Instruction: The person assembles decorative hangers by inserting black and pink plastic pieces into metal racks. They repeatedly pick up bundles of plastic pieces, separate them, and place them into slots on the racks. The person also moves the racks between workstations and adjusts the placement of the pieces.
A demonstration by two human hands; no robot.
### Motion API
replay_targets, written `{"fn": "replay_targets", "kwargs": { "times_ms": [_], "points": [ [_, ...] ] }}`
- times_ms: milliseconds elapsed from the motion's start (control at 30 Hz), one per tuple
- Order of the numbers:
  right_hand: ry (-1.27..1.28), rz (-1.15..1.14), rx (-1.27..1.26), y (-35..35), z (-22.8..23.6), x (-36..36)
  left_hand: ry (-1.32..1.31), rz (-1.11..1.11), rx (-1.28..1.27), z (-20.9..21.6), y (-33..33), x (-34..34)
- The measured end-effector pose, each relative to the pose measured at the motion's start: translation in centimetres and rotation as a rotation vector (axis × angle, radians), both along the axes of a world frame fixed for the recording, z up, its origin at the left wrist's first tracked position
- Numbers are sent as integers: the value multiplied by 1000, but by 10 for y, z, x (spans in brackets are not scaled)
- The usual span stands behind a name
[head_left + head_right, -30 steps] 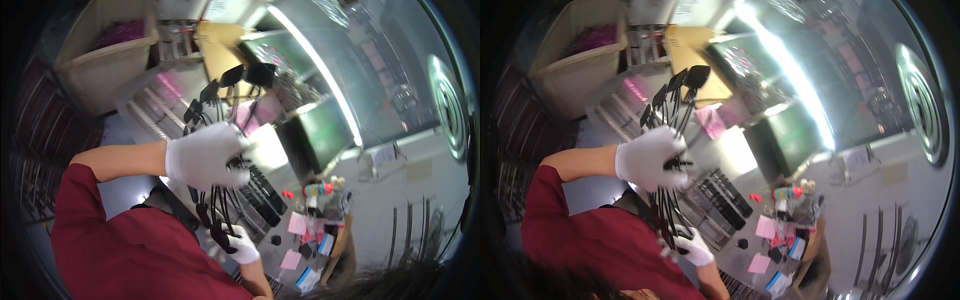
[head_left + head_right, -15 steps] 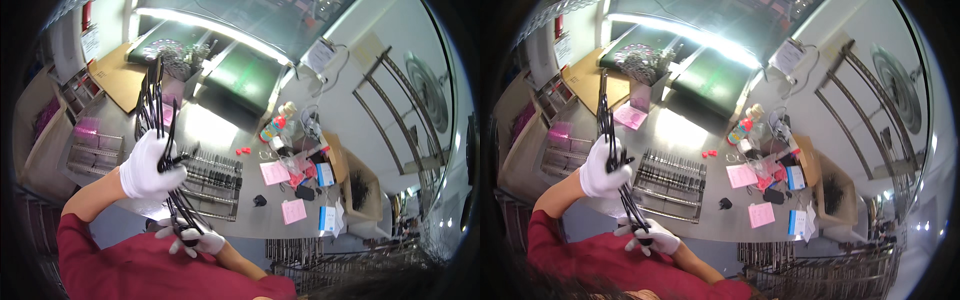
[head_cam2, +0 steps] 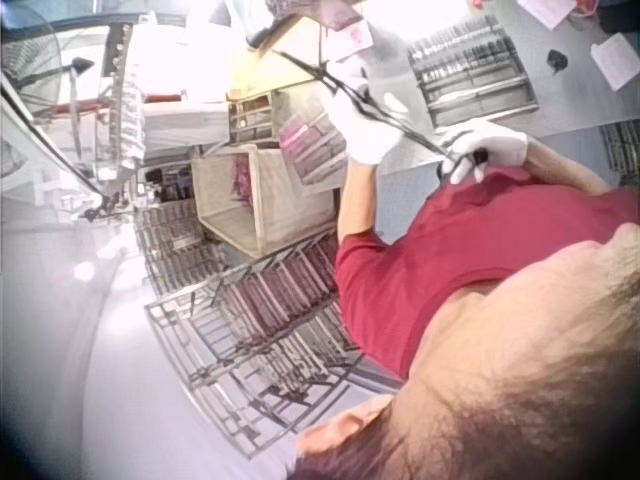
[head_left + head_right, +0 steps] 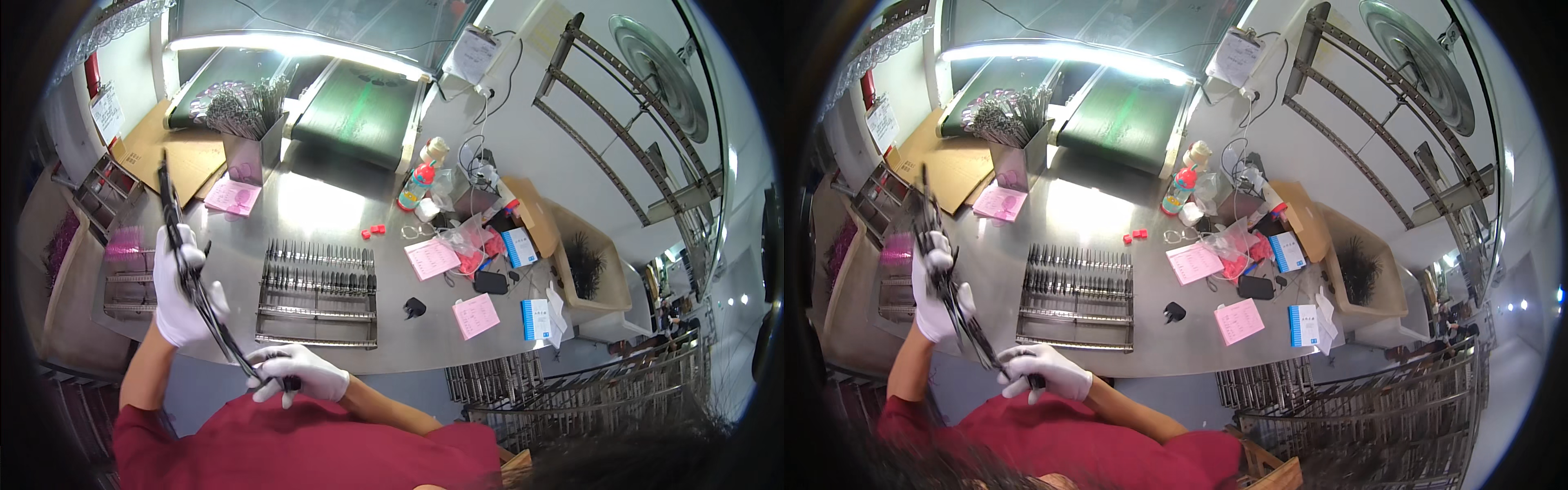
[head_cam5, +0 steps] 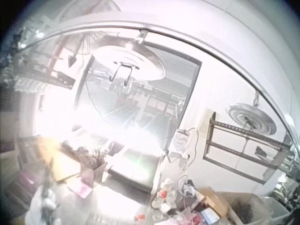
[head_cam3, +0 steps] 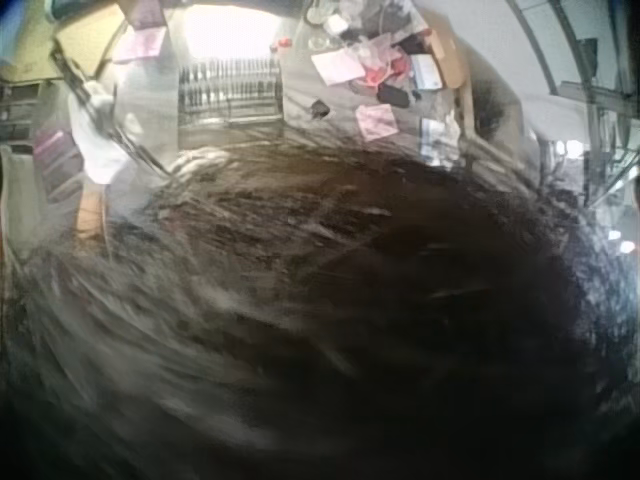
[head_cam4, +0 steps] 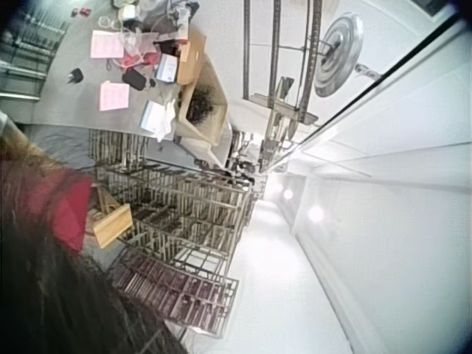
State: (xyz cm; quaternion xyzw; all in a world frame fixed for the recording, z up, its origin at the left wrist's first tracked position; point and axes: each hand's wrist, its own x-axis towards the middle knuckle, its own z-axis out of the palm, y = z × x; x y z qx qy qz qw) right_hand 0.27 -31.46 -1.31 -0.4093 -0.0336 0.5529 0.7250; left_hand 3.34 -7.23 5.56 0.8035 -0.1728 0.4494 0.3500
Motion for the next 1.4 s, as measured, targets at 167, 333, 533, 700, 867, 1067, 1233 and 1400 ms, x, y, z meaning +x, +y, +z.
{"fn": "replay_targets", "kwargs": {
  "times_ms": [167,333,533,700,867,1067,1233,1400],
  "points": [
    [-1199,119,-67,27,-26,-7,338,-406,777,-2,-10,-2],
    [-697,136,-404,18,-46,-18,289,-302,-410,-24,-9,18],
    [-796,-18,-275,24,-45,-24,354,-473,308,-47,-30,10],
    [-707,-100,-431,15,-40,-22,476,-600,-923,-15,-32,15],
    [-534,-260,-103,34,-34,-19,175,-330,-79,-36,-37,-9],
    [-1427,-288,-344,32,-19,-9,365,-681,-1325,-45,-1,-18],
    [-697,-158,-352,45,-25,-4,251,-350,-426,-37,-17,-28],
    [-1512,159,-549,50,-9,0,611,-704,-1474,-29,25,-31]
  ]
}}
